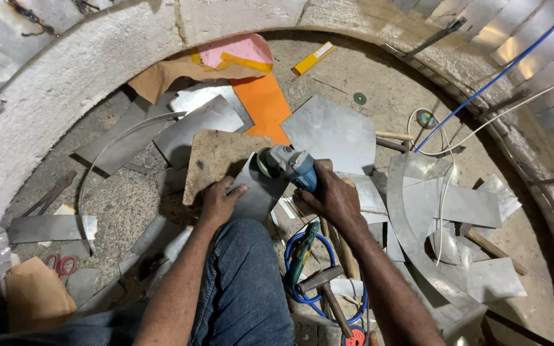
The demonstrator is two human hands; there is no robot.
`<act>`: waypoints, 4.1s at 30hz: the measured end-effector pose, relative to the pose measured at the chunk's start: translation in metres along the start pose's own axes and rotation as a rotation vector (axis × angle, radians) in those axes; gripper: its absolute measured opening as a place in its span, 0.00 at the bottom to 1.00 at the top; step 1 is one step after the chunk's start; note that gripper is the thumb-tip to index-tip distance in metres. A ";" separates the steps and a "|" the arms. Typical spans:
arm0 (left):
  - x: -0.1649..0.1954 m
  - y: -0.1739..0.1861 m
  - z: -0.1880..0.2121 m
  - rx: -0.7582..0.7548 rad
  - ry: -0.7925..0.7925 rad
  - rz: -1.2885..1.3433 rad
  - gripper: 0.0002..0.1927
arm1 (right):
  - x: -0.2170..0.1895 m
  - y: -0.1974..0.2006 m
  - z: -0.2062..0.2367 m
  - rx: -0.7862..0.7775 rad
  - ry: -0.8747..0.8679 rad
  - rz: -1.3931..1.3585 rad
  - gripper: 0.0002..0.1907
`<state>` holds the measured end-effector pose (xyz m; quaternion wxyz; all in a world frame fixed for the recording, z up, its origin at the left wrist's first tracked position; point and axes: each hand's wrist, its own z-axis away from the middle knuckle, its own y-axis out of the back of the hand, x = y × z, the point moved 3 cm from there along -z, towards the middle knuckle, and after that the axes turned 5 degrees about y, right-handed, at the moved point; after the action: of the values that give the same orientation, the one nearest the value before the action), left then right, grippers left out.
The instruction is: The person marks a metal sheet against a curved structure using a pencil, then uses an angle grinder to cut the sheet on a wooden block. The person handles the metal sheet and grinder while seated on the floor.
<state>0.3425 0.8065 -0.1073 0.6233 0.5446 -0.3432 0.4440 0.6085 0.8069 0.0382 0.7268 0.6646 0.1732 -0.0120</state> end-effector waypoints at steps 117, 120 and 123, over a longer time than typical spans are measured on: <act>0.066 0.063 0.002 0.136 0.205 -0.440 0.15 | 0.067 -0.020 0.126 -0.301 -0.463 -0.087 0.46; 0.059 0.070 0.000 0.112 0.236 -0.382 0.16 | 0.077 -0.028 0.126 -0.211 -0.545 -0.239 0.49; 0.051 0.079 -0.001 0.107 0.278 -0.357 0.17 | 0.083 -0.041 0.133 -0.175 -0.584 -0.485 0.49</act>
<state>0.2877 0.8179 -0.0311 0.7035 0.5626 -0.1284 0.4148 0.7073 0.6911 -0.0156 0.7755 0.5084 0.1115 -0.3574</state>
